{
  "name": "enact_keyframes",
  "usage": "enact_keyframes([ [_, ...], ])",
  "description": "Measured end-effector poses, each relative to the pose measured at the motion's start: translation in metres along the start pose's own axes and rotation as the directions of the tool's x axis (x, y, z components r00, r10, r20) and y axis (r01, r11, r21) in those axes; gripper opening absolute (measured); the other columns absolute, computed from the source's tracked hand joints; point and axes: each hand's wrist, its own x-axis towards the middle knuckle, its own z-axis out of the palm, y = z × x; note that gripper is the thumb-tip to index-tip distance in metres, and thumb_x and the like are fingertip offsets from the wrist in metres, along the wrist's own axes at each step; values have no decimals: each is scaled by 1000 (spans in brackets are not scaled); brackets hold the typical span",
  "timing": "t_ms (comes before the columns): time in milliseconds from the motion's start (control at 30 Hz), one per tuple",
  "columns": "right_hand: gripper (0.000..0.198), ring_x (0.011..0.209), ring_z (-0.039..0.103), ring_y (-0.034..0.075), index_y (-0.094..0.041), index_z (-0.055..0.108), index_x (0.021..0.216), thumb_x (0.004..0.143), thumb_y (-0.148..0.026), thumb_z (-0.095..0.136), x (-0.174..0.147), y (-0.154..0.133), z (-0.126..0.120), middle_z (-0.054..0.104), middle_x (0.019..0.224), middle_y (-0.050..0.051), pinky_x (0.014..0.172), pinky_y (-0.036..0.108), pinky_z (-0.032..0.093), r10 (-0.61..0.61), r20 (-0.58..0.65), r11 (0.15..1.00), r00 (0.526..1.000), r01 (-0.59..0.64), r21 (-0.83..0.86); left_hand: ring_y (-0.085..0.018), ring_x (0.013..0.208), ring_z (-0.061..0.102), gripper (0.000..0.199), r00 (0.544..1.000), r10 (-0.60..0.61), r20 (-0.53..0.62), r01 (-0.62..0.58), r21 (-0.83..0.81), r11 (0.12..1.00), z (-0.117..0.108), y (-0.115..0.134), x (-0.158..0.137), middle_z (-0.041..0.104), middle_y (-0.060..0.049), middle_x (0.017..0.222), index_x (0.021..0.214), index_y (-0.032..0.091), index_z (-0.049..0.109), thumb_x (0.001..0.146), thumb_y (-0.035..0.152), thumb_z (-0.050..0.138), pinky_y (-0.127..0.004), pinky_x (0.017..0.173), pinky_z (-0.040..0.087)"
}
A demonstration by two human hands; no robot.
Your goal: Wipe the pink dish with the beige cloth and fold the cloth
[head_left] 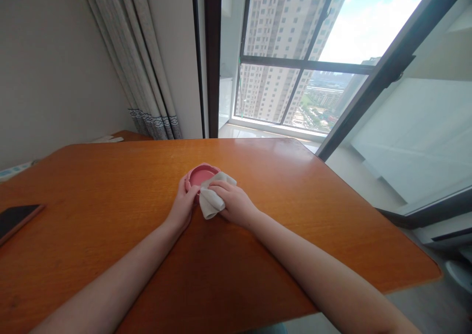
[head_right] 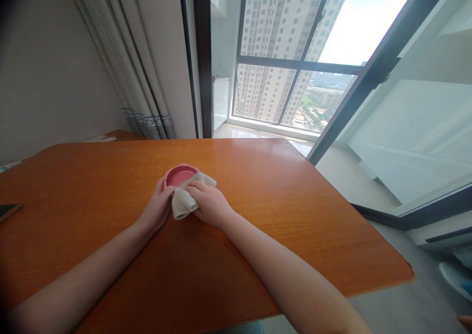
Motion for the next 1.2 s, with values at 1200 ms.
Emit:
enact_keyframes([
  [1200,34,106,55,18,-25,54,116,81,-22,53,-2,5,1,56,122,5,90,31,45,93,-38,996,995,-93,11,-17,93,57,53,999,-23,45,20,63,998,-7,-8,6,57,-3,107,120,22,48,69,25,60,-30,83,47],
])
